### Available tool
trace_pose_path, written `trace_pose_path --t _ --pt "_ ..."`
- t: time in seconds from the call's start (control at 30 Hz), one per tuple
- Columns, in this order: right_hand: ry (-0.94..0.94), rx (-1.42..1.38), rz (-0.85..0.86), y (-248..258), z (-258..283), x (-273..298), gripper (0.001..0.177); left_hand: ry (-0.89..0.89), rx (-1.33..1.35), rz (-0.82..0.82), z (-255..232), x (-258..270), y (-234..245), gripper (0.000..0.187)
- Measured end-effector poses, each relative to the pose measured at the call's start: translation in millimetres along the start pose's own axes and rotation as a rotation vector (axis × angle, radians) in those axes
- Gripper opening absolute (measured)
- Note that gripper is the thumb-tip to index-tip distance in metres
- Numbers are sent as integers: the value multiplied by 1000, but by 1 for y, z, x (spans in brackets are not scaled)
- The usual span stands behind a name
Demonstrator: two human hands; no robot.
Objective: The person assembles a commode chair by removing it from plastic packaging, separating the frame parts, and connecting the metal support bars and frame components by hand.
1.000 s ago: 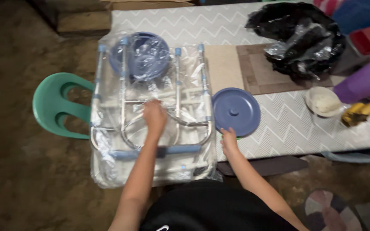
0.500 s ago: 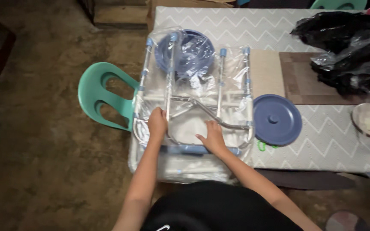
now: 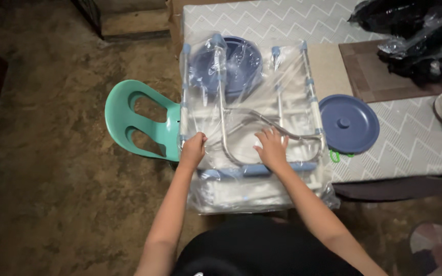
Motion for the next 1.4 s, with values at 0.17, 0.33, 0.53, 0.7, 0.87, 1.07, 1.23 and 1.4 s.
trace_pose_path --t 0.17,0.33,0.53,0.7,0.87,1.07,1.23,1.4 --pt "71 -324 -193 4 20 -4 51 237 -98 184 15 5 -3 21" --pt "323 -461 -302 12 44 7 69 271 -120 244 9 -2 0 29" --pt "10 -589 164 -18 60 -1 60 323 -62 314 31 -12 -11 32" --pt "239 -294 55 13 74 30 53 205 -305 -130 90 -12 16 49" --pt "220 -217 -28 12 66 47 34 612 24 -54 152 1 11 87" --pt "281 -437 -423 -2 29 85 23 847 371 -197 159 10 -5 59" --pt "-447 -877 -178 -77 -29 125 35 1017 543 -270 154 19 -10 45" --pt "-957 -1619 234 -111 -63 131 43 977 571 -303 145 41 -11 45"
Point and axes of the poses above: each hand's wrist, its own x-axis away from the middle knuckle, its own y-axis out of the back of the hand, z = x × y, the point moved 3 cm from there along -x, towards the middle knuckle, and after that the axes turned 15 degrees about x, right-handed, at the moved point
